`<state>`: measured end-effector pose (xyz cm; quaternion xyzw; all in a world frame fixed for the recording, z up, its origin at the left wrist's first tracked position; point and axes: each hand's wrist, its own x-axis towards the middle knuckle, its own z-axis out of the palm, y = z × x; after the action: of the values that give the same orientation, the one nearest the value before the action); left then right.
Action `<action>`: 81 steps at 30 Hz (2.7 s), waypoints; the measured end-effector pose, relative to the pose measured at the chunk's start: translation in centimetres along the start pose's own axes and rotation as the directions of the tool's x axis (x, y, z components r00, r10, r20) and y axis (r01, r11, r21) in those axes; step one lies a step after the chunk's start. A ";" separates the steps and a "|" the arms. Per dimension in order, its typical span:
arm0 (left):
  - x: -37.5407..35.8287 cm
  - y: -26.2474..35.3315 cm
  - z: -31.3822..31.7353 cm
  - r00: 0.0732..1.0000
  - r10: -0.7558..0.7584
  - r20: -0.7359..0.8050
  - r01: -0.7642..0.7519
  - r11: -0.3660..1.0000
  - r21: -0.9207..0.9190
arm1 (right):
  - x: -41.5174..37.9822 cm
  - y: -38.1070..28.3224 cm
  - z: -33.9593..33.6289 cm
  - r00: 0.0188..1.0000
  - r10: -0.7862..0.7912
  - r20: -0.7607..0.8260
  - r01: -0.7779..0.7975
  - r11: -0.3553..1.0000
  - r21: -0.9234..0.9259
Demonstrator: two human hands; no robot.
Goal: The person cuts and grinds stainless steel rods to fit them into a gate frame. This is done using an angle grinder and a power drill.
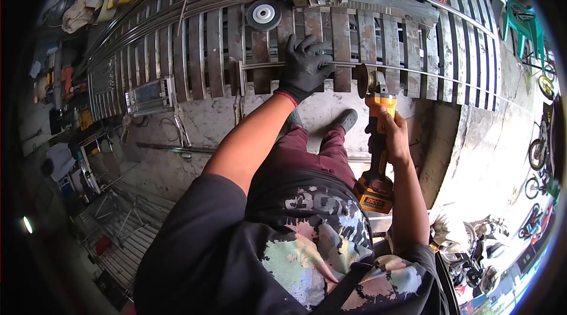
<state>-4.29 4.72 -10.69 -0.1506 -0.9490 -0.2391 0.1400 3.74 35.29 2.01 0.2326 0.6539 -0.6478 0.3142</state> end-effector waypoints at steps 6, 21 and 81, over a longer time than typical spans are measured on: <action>0.8 0.6 -0.7 0.998 0.055 -0.009 -0.055 0.998 0.013 | 1.2 0.3 -0.2 0.999 0.029 -0.021 -0.030 0.999 -0.040; 0.8 0.7 -0.9 0.999 0.037 0.039 -0.035 0.999 -0.029 | 2.9 1.2 -1.0 0.997 -0.001 -0.074 -0.011 0.986 -0.166; 0.9 0.5 -1.2 0.992 0.042 0.115 -0.040 0.999 -0.016 | 4.2 0.7 -0.6 0.998 -0.012 -0.064 -0.002 0.979 -0.204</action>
<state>-4.67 4.73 -9.13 -0.1844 -0.9506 -0.2335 0.0888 1.27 35.51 -1.47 0.2184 0.7274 -0.5700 0.3134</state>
